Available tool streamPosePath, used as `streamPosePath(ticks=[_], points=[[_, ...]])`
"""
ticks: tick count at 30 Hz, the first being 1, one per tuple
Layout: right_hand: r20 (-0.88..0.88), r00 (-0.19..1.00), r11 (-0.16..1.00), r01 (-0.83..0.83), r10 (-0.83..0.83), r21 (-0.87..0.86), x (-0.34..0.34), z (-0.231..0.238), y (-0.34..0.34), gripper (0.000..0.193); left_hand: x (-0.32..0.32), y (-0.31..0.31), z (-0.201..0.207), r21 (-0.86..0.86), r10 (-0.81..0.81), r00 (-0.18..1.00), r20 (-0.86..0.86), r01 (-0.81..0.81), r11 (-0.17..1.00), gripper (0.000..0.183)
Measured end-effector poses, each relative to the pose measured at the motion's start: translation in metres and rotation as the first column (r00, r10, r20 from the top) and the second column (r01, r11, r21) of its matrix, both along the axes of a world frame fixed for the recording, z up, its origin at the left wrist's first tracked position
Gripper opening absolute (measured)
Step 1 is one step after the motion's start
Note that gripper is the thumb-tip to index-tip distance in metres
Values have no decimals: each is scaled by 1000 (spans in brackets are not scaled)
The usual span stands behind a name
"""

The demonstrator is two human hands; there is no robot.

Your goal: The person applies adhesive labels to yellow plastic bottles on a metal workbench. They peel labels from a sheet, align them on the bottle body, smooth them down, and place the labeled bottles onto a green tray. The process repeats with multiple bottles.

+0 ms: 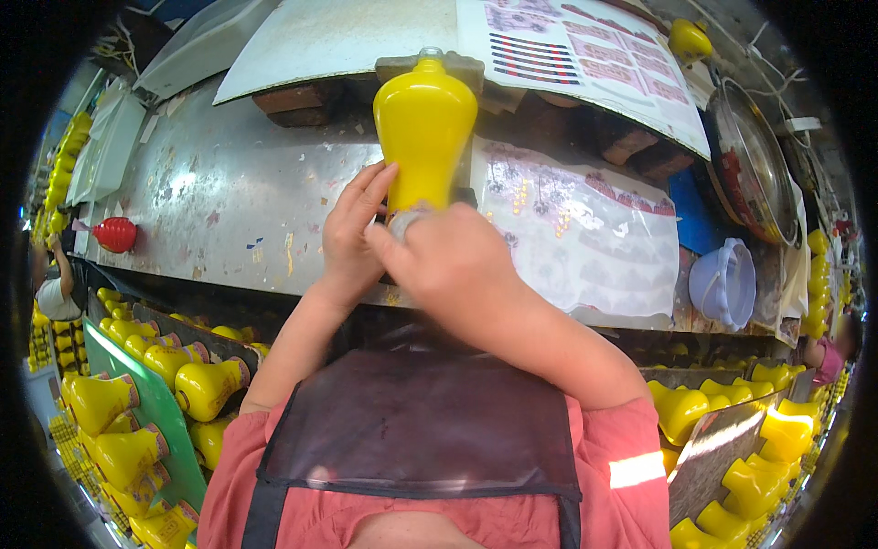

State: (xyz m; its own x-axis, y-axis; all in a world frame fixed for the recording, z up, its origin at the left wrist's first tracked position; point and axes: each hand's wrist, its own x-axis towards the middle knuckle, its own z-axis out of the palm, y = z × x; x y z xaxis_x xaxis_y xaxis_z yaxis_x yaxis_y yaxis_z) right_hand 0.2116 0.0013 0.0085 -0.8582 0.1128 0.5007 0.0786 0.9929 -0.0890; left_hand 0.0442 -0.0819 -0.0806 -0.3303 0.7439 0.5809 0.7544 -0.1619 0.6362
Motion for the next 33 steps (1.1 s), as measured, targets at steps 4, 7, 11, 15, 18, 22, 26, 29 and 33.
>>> streamPosePath(ticks=[4, 7, 11, 15, 18, 22, 26, 29, 33], points=[[-74, 972, 943, 198, -224, -266, -9, -2, 22, 23, -1, -4, 10, -79, -115, 987, 110, 124, 989, 91], [-99, 942, 853, 243, -322, -462, -1, -12, 31, 26, 1, 1, 14, -189, -45, 998, 54, 54, 980, 103], [-74, 942, 767, 218, -326, -603, 9, -34, 32, 30, 7, 13, 10, -304, -33, 998, 57, 48, 951, 95], [-145, 891, 715, 237, -429, -657, 13, -48, 27, 30, 5, 14, 6, -314, -38, 995, 93, 66, 947, 85], [-173, 906, 702, 168, -387, -693, 11, -50, 25, 30, -1, 12, 7, -373, -73, 981, 179, 136, 918, 81], [-181, 901, 803, 242, -394, -544, 5, -48, 32, 32, -4, 9, 10, -325, -115, 884, 453, 283, 902, 77], [-248, 899, 910, 282, -361, -305, 8, -42, 31, 30, -3, 7, 9, -51, -236, 566, 790, 444, 895, 70], [-314, 937, 988, 137, -151, -66, 9, -38, 19, 31, -3, 8, 4, -53, -161, 594, 788, 326, 944, 66], [-265, 952, 986, -134, 155, 94, -6, -32, 5, 21, -7, 9, -2, 23, -143, 373, 917, 308, 951, 54]])
